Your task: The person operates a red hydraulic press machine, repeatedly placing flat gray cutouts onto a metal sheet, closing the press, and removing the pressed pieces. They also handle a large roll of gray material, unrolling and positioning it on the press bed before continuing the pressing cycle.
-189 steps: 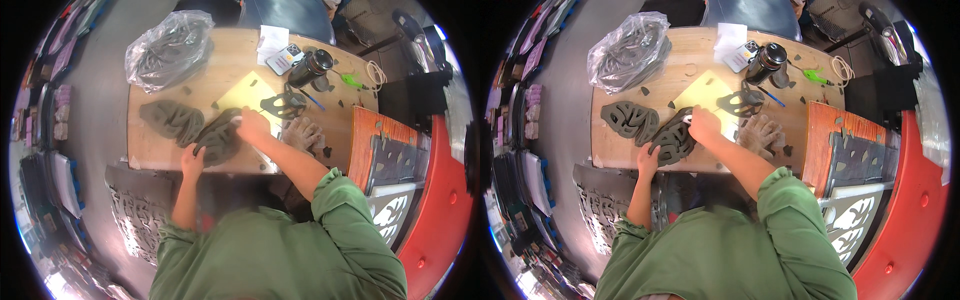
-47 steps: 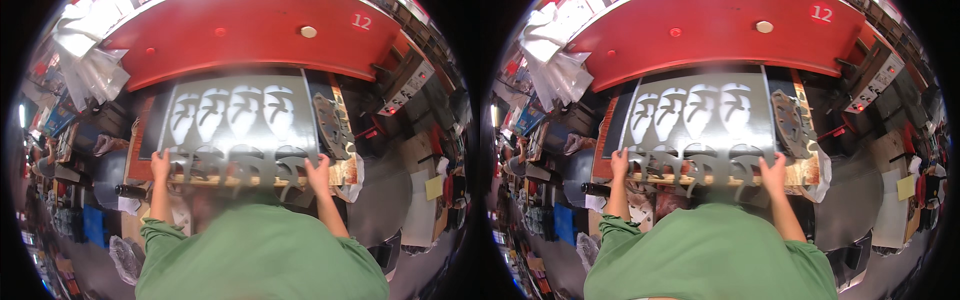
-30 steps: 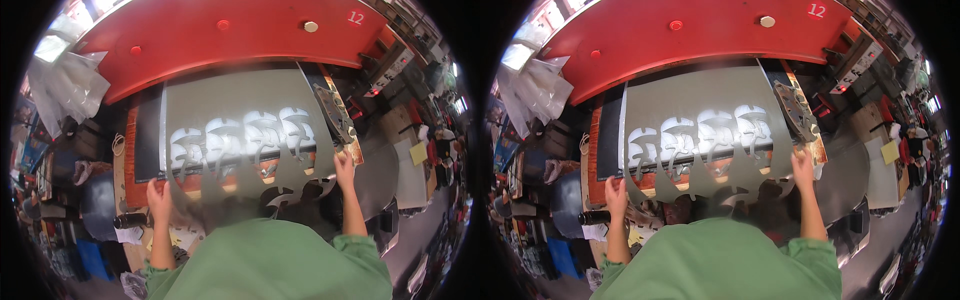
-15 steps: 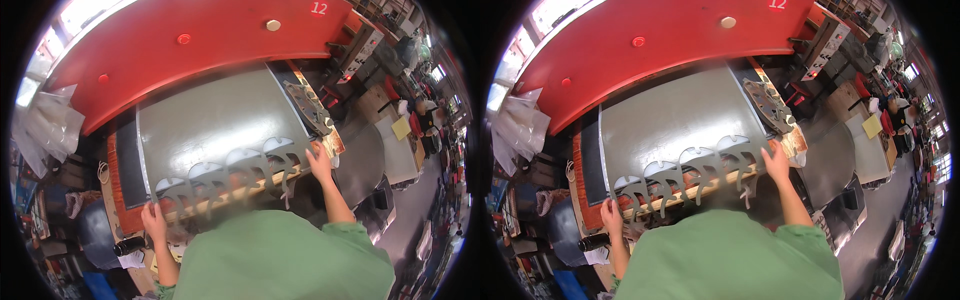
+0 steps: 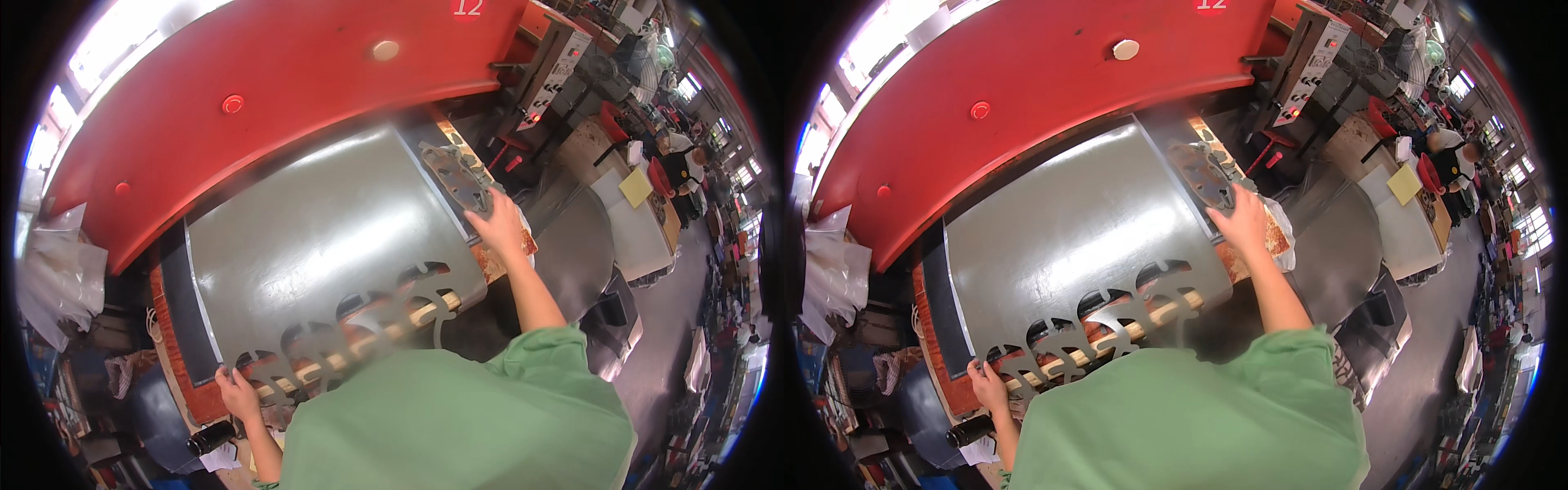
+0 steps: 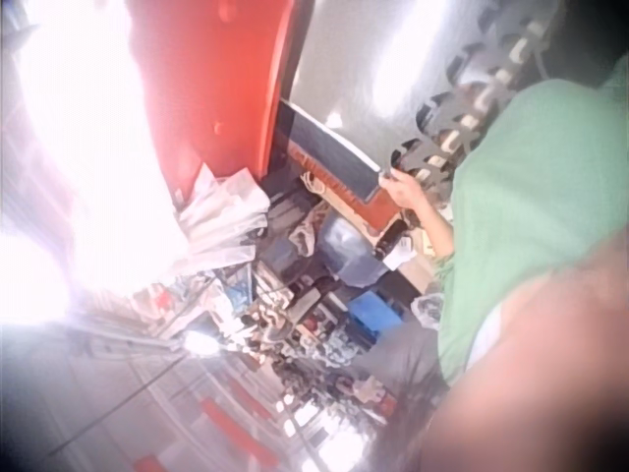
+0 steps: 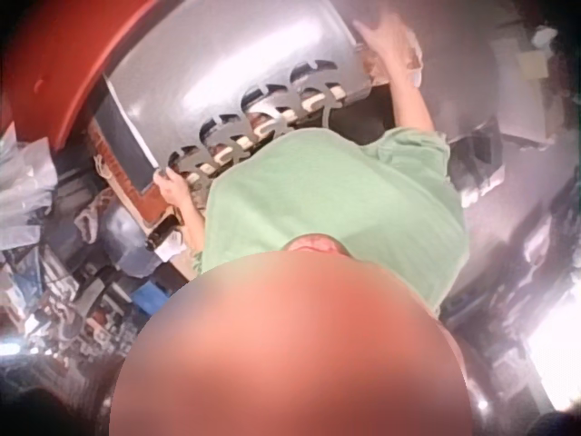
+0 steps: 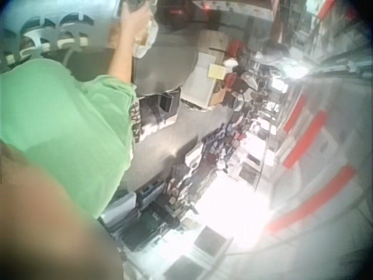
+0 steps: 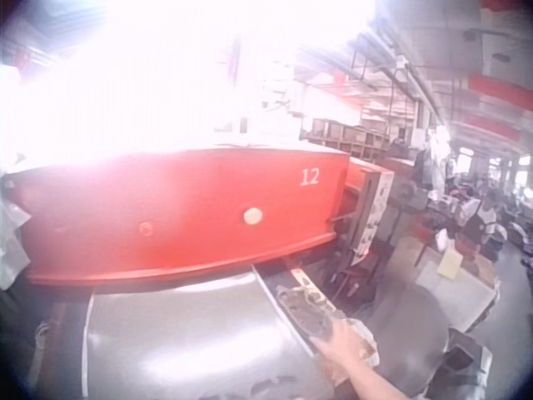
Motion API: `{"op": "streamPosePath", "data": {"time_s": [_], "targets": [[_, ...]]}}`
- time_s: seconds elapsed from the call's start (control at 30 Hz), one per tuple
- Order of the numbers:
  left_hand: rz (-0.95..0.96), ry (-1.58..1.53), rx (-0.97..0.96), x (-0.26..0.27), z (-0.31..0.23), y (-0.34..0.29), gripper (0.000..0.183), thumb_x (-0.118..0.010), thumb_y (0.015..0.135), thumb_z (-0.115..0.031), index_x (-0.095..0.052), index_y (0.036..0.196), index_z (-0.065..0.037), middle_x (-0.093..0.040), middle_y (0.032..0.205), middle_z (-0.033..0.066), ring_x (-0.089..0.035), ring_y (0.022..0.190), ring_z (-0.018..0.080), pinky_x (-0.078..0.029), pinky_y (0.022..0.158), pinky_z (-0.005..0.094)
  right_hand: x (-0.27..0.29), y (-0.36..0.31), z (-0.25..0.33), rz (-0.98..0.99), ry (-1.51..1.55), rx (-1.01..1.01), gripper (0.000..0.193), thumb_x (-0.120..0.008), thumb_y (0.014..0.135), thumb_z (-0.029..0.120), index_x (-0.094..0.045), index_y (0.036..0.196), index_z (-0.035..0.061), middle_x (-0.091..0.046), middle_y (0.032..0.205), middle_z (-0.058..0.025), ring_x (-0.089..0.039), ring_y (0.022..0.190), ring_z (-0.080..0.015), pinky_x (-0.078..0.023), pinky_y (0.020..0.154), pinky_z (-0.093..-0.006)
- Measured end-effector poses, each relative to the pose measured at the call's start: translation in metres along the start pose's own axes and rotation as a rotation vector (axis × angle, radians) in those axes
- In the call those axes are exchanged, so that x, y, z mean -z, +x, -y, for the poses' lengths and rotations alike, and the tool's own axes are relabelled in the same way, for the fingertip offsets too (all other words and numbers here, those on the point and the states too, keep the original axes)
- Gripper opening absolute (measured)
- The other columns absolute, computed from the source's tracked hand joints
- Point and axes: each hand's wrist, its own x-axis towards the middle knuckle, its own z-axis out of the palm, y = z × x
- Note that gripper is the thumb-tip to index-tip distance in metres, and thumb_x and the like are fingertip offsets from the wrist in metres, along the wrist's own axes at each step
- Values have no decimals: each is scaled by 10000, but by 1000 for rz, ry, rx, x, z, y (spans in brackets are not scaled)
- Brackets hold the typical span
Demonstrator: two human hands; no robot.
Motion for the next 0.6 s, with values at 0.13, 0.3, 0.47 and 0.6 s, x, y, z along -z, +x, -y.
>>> {"op": "streamPosePath", "data": {"time_s": [0.13, 0.3, 0.47, 0.6], "targets": [[-26, -24, -66, -9, 3, 4, 327, -537, 973, -232, -542, 1222, -19, -670, 1089, 225, -666, 989, 384, -513, 821, 434, -23, 51, -23, 358, 56, -56, 713, -738, 774, 452, -544, 1324, 41, -485, 1397, -218, -480, 1278, -362, -408, 1054, -404], [-48, -31, -78, -14, 2, 4, 336, -527, 980, -239, -538, 1230, -16, -665, 1092, 228, -663, 991, 380, -511, 821, 431, -22, 50, -63, 303, 239, 108, 452, -726, 817, 336, -630, 1169, 69, -584, 1293, -164, -571, 1179, -309, -459, 976, -373], [-70, -28, -78, -10, 5, 9, 348, -514, 988, -251, -535, 1240, -12, -662, 1108, 223, -661, 991, 374, -508, 820, 429, -14, 43, -89, 326, 292, -21, 230, -705, 826, 177, -647, 1017, 63, -675, 1016, -93, -660, 888, -259, -504, 780, -325], [-66, 11, -51, -4, 14, 7, 352, -511, 989, -255, -536, 1244, -13, -662, 1113, 218, -659, 990, 373, -506, 819, 431, -10, 58, -85, -1, 124, -153, 273, -702, 819, 170, -640, 1064, 70, -672, 1019, -118, -657, 946, -295, -504, 836, -349]]}}
